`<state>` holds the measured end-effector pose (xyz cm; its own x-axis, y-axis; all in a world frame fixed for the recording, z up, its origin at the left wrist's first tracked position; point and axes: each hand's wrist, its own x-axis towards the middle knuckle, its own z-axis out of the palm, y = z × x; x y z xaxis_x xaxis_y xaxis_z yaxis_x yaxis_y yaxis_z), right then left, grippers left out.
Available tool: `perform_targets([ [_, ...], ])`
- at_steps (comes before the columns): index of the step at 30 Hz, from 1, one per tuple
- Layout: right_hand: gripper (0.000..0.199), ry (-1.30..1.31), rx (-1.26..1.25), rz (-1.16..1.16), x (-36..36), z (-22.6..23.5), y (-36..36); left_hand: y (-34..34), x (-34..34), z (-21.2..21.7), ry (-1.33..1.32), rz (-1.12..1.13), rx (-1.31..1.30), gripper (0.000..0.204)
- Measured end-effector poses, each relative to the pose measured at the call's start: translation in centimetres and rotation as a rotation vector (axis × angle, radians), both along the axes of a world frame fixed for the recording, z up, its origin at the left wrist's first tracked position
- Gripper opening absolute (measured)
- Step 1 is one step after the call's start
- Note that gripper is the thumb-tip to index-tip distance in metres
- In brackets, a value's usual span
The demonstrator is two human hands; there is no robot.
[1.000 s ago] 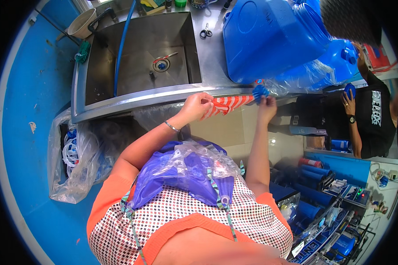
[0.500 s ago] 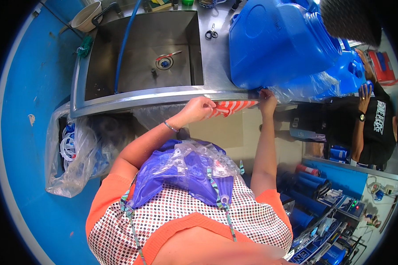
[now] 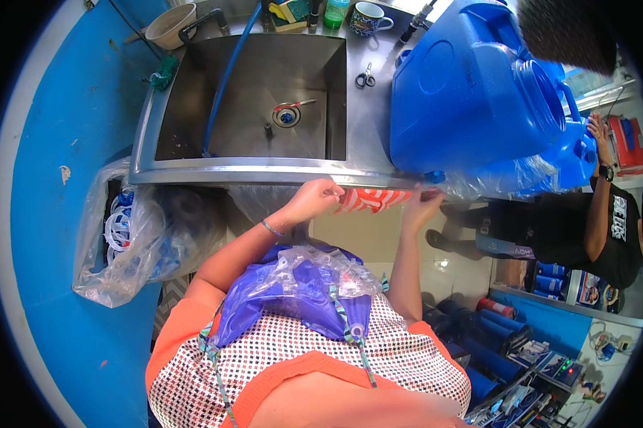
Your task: The person scrubs the inside and outside of a blue plastic container using a red brush and running water at a sink. They rinse the container, place it aside, and then handle a small blue plastic cap and a white cloth.
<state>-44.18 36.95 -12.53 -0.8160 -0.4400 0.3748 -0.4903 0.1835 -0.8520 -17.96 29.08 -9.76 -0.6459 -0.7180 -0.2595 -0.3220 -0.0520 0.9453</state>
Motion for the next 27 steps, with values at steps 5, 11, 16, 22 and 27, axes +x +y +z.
perform_targets([
  [5,0.023,-0.034,0.235,0.56,7.2,0.9,-0.1,1.0,3.2,-0.7,0.001,0.062,-0.016,0.021],
  [11,0.034,0.291,0.617,1.471,13.9,2.2,-1.2,3.1,10.3,0.2,-0.072,0.09,-0.201,0.021],
  [16,0.032,0.376,0.77,1.478,20.3,5.3,-1.3,7.2,18.2,1.8,-0.041,0.316,-0.179,0.025],
  [22,0.034,0.224,0.839,1.666,29.0,7.6,1.0,15.4,27.7,1.5,-0.074,0.486,-0.186,0.027],
  [27,0.037,0.475,0.607,1.849,35.9,9.3,3.9,21.8,34.2,1.4,-0.12,0.604,-0.132,0.027],
])
